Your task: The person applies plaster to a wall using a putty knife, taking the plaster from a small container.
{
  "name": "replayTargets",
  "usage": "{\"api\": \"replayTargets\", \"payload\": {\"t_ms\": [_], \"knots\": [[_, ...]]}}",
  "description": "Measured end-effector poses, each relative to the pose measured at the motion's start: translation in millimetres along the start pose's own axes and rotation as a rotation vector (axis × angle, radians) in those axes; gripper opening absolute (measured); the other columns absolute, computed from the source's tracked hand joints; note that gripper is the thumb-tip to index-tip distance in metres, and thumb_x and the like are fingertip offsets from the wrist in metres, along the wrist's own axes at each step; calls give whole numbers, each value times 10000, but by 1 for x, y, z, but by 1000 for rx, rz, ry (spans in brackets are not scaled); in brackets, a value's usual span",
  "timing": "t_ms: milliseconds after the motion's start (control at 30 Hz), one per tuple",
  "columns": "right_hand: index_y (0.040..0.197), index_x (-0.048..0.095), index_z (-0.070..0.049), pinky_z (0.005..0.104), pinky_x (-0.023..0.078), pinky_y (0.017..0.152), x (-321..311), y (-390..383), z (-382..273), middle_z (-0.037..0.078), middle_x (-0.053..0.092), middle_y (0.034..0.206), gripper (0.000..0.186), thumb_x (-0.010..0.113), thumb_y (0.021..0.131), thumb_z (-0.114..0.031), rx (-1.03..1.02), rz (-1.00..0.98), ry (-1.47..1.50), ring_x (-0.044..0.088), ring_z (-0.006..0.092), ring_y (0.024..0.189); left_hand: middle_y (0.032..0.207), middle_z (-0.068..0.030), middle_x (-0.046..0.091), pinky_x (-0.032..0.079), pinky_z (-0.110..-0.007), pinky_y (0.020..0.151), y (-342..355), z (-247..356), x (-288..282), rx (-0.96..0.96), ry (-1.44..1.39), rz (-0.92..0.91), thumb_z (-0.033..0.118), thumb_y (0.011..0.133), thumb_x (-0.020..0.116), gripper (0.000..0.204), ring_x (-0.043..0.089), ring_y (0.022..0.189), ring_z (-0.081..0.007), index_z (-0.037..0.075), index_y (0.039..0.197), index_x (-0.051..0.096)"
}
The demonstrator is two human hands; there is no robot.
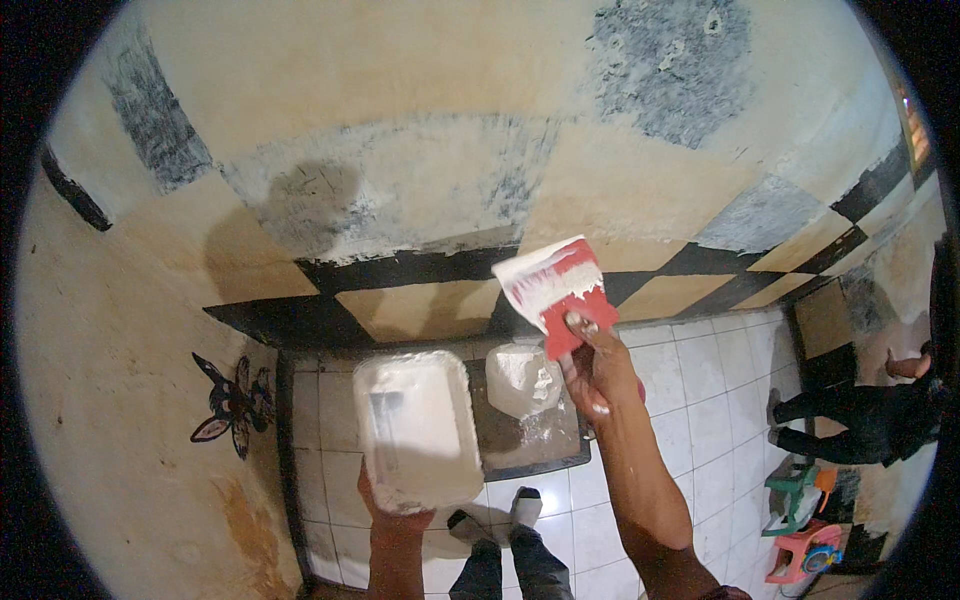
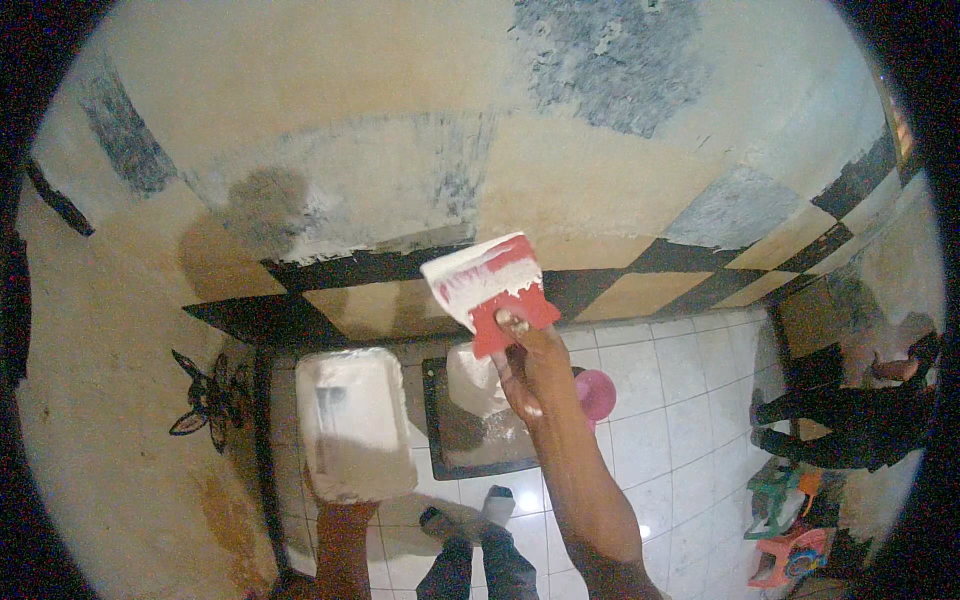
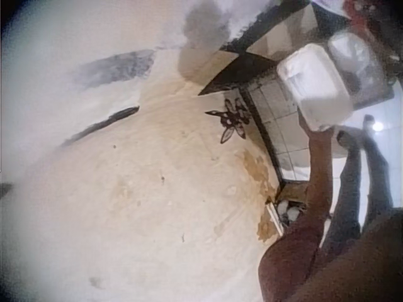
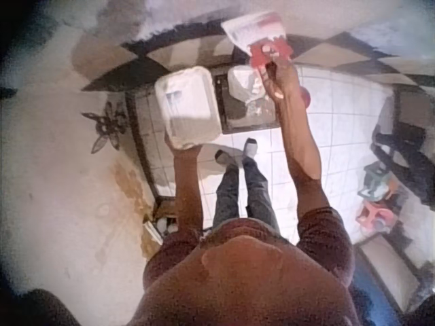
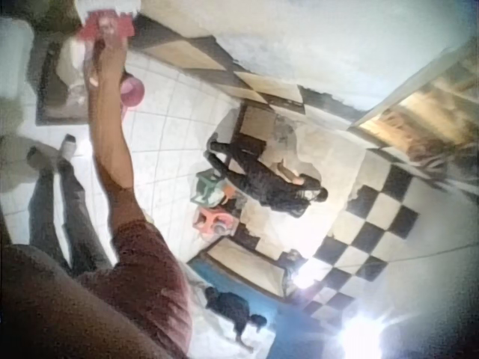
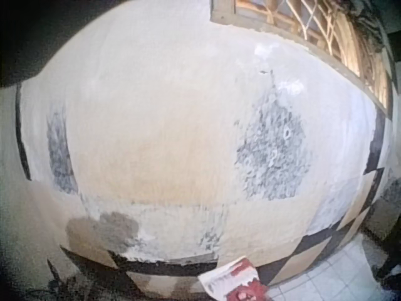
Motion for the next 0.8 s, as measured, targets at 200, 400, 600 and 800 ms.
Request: {"api": "replayTargets", "payload": {"t_ms": [200, 400, 600, 800], "knots": [[1092, 557, -13, 329, 525, 819, 27, 47, -3, 60, 628, 987, 278, 636, 826, -8, -318, -55, -350, 628, 174, 904, 1280, -128, 554, 494, -529, 905, -46, 22, -14, 12, -59, 49, 471, 894, 446, 582, 578, 1115, -322, 108, 1348, 469], [763, 507, -26, 342, 522, 677, 70, 64, 4, 114, 598, 746, 129, 634, 781, -40, -703, 145, -785, 633, 195, 728, 1331, -110, 525, 475, -541, 931, -75, 33, -49, 27, -32, 249, 525, 888, 420, 644, 550, 1166, -327, 123, 1392, 417], [830, 544, -41, 463, 502, 679, 135, 118, 31, 200, 596, 819, 195, 660, 767, -184, -1109, 314, -1431, 618, 393, 756, 1360, -64, 504, 467, -549, 940, -89, 35, -52, 15, 26, 201, 558, 883, 382, 635, 521, 1203, -320, 183, 1394, 420], [866, 551, -18, 403, 528, 593, 115, 67, 44, 193, 631, 740, 144, 645, 800, -105, -1081, 160, -1360, 649, 371, 660, 1468, -92, 382, 315, -602, 1061, -96, 42, -80, -49, -320, 229, 656, 881, 369, 719, 386, 1315, -365, 206, 1440, 343]]}}
Point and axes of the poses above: each hand's wrist, its own y-axis towards the middle knuckle, its own x-axis out of the palm, z = x × y, the point moved 6 cm from there along y, towards the middle knuckle
